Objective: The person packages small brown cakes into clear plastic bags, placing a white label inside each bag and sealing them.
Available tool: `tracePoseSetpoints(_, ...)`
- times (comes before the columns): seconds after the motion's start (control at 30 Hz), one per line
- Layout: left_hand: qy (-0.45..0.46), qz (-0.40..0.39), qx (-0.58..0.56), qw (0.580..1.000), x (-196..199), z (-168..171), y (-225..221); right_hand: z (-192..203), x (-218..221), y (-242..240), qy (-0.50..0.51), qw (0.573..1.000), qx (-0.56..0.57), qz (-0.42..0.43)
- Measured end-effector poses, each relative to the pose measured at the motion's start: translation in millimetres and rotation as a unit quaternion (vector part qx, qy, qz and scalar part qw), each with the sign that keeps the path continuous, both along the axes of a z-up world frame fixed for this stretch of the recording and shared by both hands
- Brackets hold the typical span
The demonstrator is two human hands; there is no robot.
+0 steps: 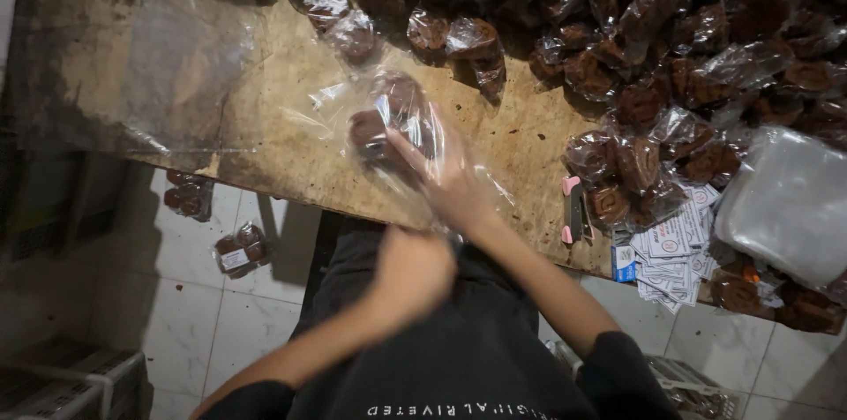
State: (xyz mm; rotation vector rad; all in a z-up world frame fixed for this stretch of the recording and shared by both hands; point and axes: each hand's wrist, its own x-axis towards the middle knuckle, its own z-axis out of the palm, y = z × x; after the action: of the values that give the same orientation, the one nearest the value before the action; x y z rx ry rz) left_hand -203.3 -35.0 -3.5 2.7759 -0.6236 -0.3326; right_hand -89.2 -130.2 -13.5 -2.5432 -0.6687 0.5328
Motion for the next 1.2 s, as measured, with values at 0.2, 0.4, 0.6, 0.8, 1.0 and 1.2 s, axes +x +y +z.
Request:
tracePoseSetpoints(0.2, 0.432, -0.071, -0.054, 0.897, 41, 91, 36, 23, -2, 20, 0.028, 0.969, 0.247, 0.016)
tracePoseSetpoints(0.4, 0.137, 0.349, -0.174, 0.910, 138, 32, 98, -32, -30, 4, -0.108, 0.993, 0.048, -0.012)
tracePoseSetpoints(0.6, 0.078, 0.135, -0.170, 0.973, 172, 19, 72, -25, -18, -19, -0.318, 0.947, -0.037, -0.007)
tracePoseSetpoints(0.8, 0.104, 0.124, -0.100, 0.982, 183, 6, 62, -33, -8, -34, -0.203, 0.977, 0.052, 0.044)
tracePoseSetpoints(1.0, 0.094, 0.079, -0.086, 0.989, 187, -5, 72, -24, -2, -25, -0.214, 0.973, -0.032, 0.081)
tracePoseSetpoints(1.2, 0.071, 0.074, -0.035, 0.994, 183, -2, 75, -18, 11, 7, -0.075, 0.979, -0.161, 0.100)
